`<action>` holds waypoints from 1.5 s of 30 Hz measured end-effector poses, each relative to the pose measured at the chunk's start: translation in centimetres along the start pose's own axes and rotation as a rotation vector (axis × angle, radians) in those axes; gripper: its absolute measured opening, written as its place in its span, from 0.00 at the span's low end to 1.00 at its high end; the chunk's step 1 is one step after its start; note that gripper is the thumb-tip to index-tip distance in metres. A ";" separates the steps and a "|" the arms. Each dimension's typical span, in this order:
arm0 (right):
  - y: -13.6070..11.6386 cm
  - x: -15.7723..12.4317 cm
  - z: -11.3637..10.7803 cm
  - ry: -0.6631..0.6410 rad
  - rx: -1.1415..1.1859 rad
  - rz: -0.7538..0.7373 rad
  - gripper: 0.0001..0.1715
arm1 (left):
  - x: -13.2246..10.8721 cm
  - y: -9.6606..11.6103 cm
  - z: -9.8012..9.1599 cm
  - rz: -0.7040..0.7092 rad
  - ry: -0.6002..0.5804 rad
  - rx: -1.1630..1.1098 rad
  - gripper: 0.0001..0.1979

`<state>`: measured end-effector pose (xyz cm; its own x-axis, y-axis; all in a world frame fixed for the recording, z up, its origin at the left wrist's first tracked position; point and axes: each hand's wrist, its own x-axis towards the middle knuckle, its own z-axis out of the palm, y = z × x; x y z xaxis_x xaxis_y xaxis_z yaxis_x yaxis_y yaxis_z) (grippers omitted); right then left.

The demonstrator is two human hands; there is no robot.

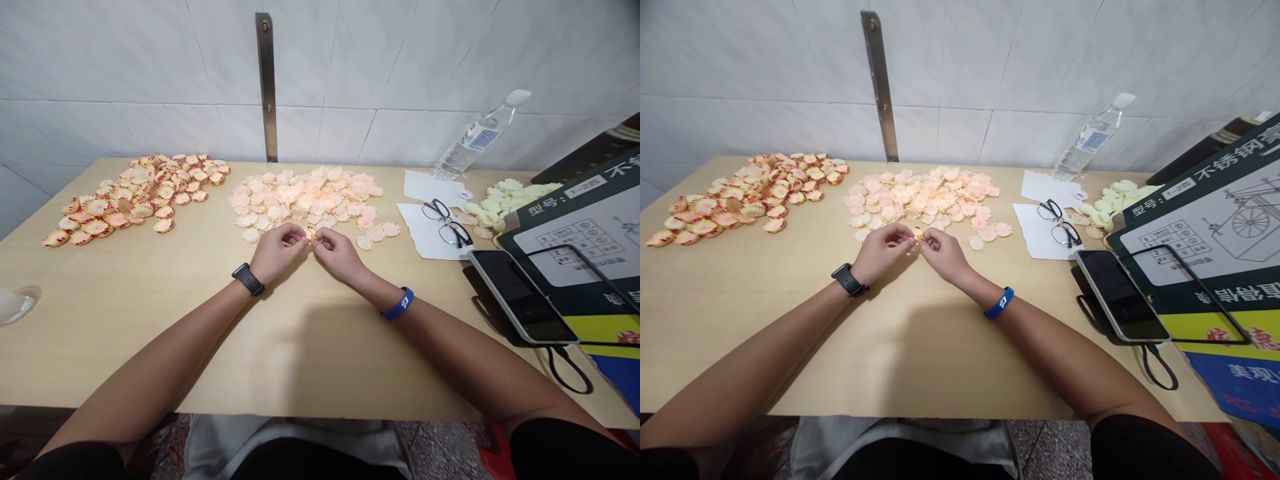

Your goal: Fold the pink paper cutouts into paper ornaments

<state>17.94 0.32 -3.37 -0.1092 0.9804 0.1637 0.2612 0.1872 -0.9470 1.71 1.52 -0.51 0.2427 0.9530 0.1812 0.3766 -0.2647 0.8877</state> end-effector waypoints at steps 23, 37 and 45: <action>-1.0 -0.5 0.1 -0.005 -0.196 -0.094 0.12 | 0.1 -0.6 -0.5 0.357 -0.049 0.305 0.06; -1.1 0.1 -0.2 -0.014 -0.099 0.004 0.05 | 0.1 -0.1 -0.2 0.143 -0.091 -0.045 0.10; -0.5 0.6 -0.4 -0.060 0.099 0.077 0.04 | 0.4 -0.1 0.0 0.044 -0.083 -0.136 0.07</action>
<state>18.08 0.78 -2.66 -0.1500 0.9858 0.0754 0.1751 0.1015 -0.9793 1.80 1.94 -0.51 0.3318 0.9240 0.1902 0.2406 -0.2779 0.9300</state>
